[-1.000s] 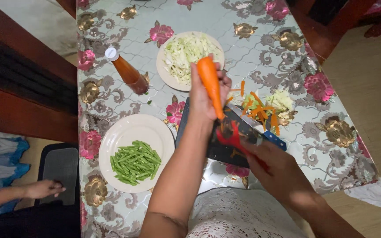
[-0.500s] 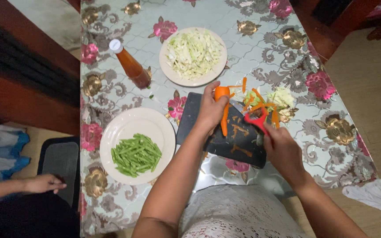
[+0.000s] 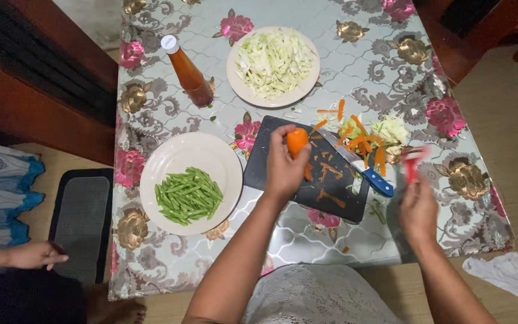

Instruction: Peeling and slicing a carrot on a cutting board at a table.

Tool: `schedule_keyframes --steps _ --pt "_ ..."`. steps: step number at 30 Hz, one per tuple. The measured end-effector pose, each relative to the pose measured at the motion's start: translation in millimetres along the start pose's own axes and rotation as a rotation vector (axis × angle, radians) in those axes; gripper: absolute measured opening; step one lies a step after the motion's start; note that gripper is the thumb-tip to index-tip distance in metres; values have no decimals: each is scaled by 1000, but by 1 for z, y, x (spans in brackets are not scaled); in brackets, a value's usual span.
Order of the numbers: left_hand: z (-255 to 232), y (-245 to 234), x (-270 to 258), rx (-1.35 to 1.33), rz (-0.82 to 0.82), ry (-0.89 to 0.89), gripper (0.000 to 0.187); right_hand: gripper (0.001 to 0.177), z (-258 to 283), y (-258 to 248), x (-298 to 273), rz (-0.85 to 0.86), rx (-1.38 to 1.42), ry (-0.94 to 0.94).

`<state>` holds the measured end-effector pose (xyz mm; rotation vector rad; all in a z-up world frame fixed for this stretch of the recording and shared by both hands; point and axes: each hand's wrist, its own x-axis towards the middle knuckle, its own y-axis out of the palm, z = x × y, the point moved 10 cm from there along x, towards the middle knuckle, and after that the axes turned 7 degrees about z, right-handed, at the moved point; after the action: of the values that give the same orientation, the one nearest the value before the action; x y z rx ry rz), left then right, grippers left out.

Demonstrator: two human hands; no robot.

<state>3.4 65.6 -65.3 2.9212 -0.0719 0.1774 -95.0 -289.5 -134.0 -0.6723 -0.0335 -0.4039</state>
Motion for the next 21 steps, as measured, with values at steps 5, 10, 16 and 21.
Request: schedule_keyframes --steps 5,10,16,21 --pt "5 -16 -8 82 -88 86 53 31 -7 10 3 66 -379 -76" --pt "25 -33 -17 -33 -245 42 57 37 35 17 2 14 -688 -186" --pt "39 -46 -35 -284 -333 -186 55 33 74 63 -4 284 -709 -335" --pt "49 -35 -46 -211 -249 -382 37 30 22 86 -20 470 -70 0"
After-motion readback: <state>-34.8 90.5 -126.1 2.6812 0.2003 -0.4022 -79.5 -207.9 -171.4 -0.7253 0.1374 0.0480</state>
